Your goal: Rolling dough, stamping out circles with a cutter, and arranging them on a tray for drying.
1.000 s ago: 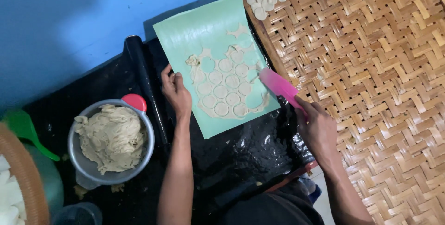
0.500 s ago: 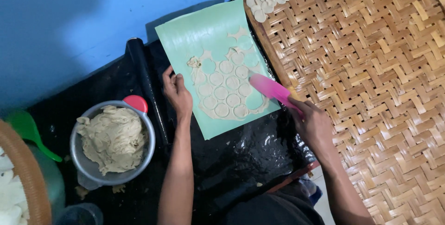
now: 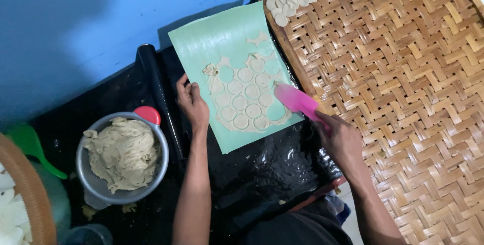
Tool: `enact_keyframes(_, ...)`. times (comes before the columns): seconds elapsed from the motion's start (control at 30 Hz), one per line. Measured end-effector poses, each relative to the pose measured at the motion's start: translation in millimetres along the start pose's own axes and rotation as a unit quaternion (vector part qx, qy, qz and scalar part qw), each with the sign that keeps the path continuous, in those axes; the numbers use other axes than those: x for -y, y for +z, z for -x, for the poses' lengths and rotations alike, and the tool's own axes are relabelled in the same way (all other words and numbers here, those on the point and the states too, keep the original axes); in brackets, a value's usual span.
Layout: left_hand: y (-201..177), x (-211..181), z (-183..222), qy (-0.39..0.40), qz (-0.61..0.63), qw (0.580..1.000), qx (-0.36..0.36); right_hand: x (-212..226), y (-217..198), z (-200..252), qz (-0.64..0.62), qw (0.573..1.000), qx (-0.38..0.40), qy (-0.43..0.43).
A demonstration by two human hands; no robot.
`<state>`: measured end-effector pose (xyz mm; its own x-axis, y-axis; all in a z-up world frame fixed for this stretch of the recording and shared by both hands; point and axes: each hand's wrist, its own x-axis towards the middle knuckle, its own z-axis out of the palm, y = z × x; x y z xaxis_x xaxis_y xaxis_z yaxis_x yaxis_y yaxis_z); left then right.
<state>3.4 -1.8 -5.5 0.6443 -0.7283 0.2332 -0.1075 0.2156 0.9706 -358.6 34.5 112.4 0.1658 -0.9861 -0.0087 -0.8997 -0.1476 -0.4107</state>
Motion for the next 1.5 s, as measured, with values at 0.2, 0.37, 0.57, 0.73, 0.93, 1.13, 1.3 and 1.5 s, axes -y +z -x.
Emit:
enact_keyframes(0.2,-1.8,5.4,1.7,0.009,0.003,1.0,0.003,-7.2,6.5,-11.6,-0.029,0.999,0.04,0.006)
enact_keyframes(0.37,-0.3,4.9,-0.4,0.01,0.006,1.0,0.002,-33.2,23.6,-15.1,-0.094,0.992,0.086,0.01)
enact_keyframes(0.57,-0.9,-1.4,1.0,0.014,-0.005,1.0,0.006,-50.8,33.5,-14.1,-0.317,0.926,0.185,0.094)
enact_keyframes(0.73,0.1,-0.8,1.4,-0.009,-0.03,1.0,-0.001,-59.2,36.1,-19.1,-0.397,0.897,0.145,0.13)
enact_keyframes(0.93,-0.6,3.5,2.1,0.008,0.0,1.0,0.004,-56.3,35.7,-73.0,-0.275,0.956,-0.06,0.081)
enact_keyframes(1.13,-1.5,6.8,0.2,0.005,-0.018,1.0,-0.007,-55.7,49.1,-152.5,-0.188,0.972,-0.128,0.054)
enact_keyframes(1.3,0.4,2.5,-0.3,0.009,-0.012,1.0,-0.007,-43.1,52.0,-186.0,-0.159,0.979,-0.121,0.038)
enact_keyframes(1.5,1.2,-0.6,-1.4,-0.01,-0.031,0.999,-0.005,-13.1,30.9,-168.8,-0.033,0.982,-0.188,-0.015)
